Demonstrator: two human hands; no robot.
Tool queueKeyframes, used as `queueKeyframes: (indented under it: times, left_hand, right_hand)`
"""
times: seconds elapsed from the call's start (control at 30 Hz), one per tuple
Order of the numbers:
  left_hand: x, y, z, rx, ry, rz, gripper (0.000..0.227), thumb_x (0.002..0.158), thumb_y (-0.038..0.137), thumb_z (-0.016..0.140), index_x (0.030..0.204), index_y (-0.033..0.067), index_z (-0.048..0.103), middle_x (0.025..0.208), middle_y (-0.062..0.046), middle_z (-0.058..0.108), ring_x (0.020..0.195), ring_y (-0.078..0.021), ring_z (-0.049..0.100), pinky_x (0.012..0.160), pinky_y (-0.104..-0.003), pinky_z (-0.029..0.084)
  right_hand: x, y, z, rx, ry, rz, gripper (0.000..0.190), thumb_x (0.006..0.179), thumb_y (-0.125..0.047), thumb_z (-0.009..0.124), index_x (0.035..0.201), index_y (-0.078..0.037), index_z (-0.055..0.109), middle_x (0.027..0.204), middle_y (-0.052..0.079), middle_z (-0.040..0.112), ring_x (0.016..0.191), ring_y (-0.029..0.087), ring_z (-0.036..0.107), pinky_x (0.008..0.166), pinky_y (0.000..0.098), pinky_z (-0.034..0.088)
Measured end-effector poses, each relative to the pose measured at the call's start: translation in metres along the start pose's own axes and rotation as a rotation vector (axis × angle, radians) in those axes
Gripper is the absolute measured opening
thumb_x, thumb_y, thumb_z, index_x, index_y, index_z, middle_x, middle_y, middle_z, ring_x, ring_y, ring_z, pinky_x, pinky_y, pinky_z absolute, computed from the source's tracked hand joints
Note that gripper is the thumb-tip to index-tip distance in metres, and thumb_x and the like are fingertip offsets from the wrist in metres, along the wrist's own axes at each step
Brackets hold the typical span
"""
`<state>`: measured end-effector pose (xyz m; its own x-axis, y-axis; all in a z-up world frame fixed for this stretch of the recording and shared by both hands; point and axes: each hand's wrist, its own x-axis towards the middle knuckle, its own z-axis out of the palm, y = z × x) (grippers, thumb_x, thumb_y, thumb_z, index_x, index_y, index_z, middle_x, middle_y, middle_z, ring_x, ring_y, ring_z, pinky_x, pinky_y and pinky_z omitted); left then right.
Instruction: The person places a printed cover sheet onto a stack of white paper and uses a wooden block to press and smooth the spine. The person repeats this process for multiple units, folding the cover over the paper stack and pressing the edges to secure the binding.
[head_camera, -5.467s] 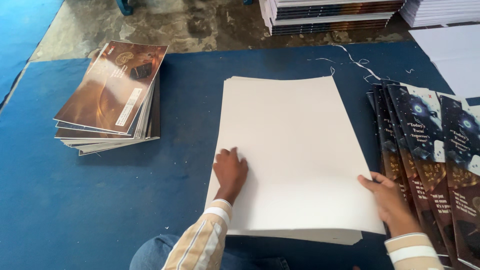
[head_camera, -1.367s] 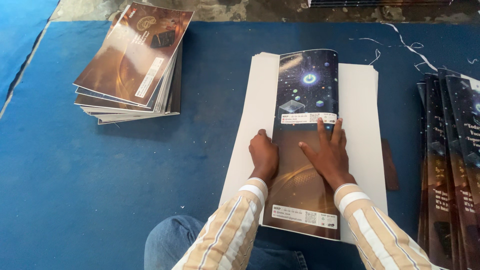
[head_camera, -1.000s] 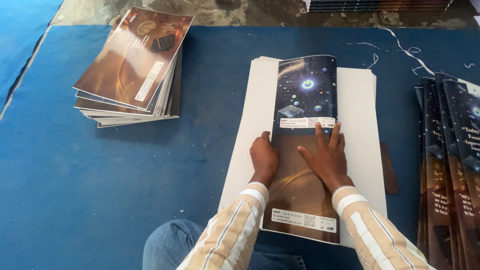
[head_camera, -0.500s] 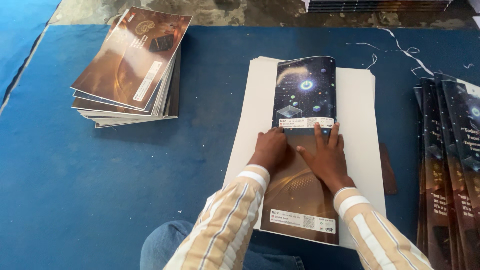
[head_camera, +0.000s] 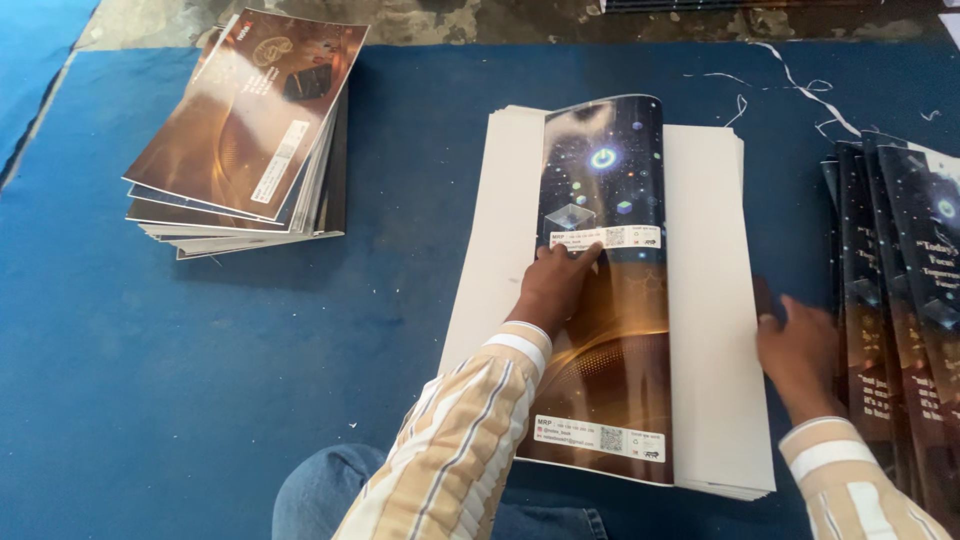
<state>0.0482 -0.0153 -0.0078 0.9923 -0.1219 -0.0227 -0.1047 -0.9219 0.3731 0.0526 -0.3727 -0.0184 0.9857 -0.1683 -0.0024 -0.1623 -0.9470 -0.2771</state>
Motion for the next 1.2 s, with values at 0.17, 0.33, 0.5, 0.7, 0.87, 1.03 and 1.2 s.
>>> queueKeyframes:
  times: [0.17, 0.33, 0.5, 0.7, 0.87, 1.03, 1.2]
  left_hand:
    - [0.005, 0.006, 0.001, 0.085, -0.014, -0.002, 0.066, 0.093, 0.011, 0.06, 0.152, 0.0369, 0.045, 0.135, -0.019, 0.052, 0.121, -0.0406, 0.053, 0.088, -0.041, 0.058]
    - [0.015, 0.01, 0.007, 0.12, -0.056, -0.058, 0.055, 0.097, 0.017, 0.056, 0.148, 0.0378, 0.05, 0.137, -0.014, 0.051, 0.127, -0.0384, 0.049, 0.092, -0.038, 0.056]
    - [0.021, 0.011, 0.012, 0.16, -0.072, -0.073, 0.05, 0.101, 0.021, 0.053, 0.148, 0.0376, 0.052, 0.142, -0.013, 0.049, 0.131, -0.039, 0.046, 0.097, -0.036, 0.053]
    - [0.023, 0.018, 0.002, 0.259, -0.191, -0.079, 0.054, 0.1, 0.026, 0.055, 0.152, 0.0355, 0.046, 0.147, -0.015, 0.043, 0.134, -0.0409, 0.042, 0.102, -0.036, 0.048]
    - [0.027, 0.021, -0.001, 0.289, -0.291, -0.092, 0.06, 0.1, 0.025, 0.055, 0.157, 0.0343, 0.04, 0.149, -0.016, 0.042, 0.131, -0.0404, 0.043, 0.103, -0.036, 0.045]
    - [0.026, 0.021, -0.002, 0.241, -0.254, -0.104, 0.055, 0.101, 0.029, 0.052, 0.155, 0.0362, 0.042, 0.151, -0.015, 0.04, 0.134, -0.0417, 0.04, 0.105, -0.038, 0.041]
    - [0.02, 0.025, -0.013, 0.294, -0.291, -0.089, 0.061, 0.099, 0.033, 0.055, 0.158, 0.0334, 0.038, 0.152, -0.017, 0.039, 0.134, -0.0414, 0.039, 0.108, -0.039, 0.039]
  right_hand:
    - [0.013, 0.042, 0.009, -0.144, -0.245, 0.235, 0.062, 0.094, -0.034, 0.067, 0.149, -0.01, 0.055, 0.152, 0.022, 0.051, 0.134, 0.043, 0.052, 0.108, 0.055, 0.044]
    - [0.02, 0.055, 0.025, -0.097, -0.256, 0.248, 0.062, 0.091, -0.031, 0.07, 0.149, -0.014, 0.06, 0.138, 0.018, 0.068, 0.125, 0.038, 0.065, 0.106, 0.049, 0.051]
    - [0.026, 0.057, 0.027, -0.011, -0.237, 0.21, 0.062, 0.089, -0.035, 0.076, 0.144, -0.009, 0.062, 0.131, 0.019, 0.07, 0.12, 0.036, 0.067, 0.103, 0.0465, 0.052]
    - [0.02, 0.026, -0.012, -0.097, -0.225, 0.239, 0.038, 0.102, -0.028, 0.068, 0.135, -0.009, 0.071, 0.12, 0.019, 0.073, 0.114, 0.036, 0.069, 0.101, 0.0512, 0.052]
    - [-0.015, -0.041, -0.049, 0.107, 0.007, -0.161, 0.047, 0.1, -0.01, 0.06, 0.146, -0.021, 0.061, 0.126, 0.019, 0.064, 0.114, 0.035, 0.064, 0.1, 0.0489, 0.048]
    - [-0.066, -0.127, -0.064, 0.065, -0.345, -0.302, 0.064, 0.1, -0.013, 0.051, 0.157, -0.04, 0.041, 0.111, 0.012, 0.061, 0.095, 0.025, 0.065, 0.092, 0.0385, 0.056]
    - [-0.114, -0.168, -0.078, -0.102, -0.542, -0.304, 0.053, 0.098, -0.03, 0.058, 0.148, -0.045, 0.049, 0.107, 0.005, 0.058, 0.097, 0.021, 0.059, 0.092, 0.0349, 0.052]
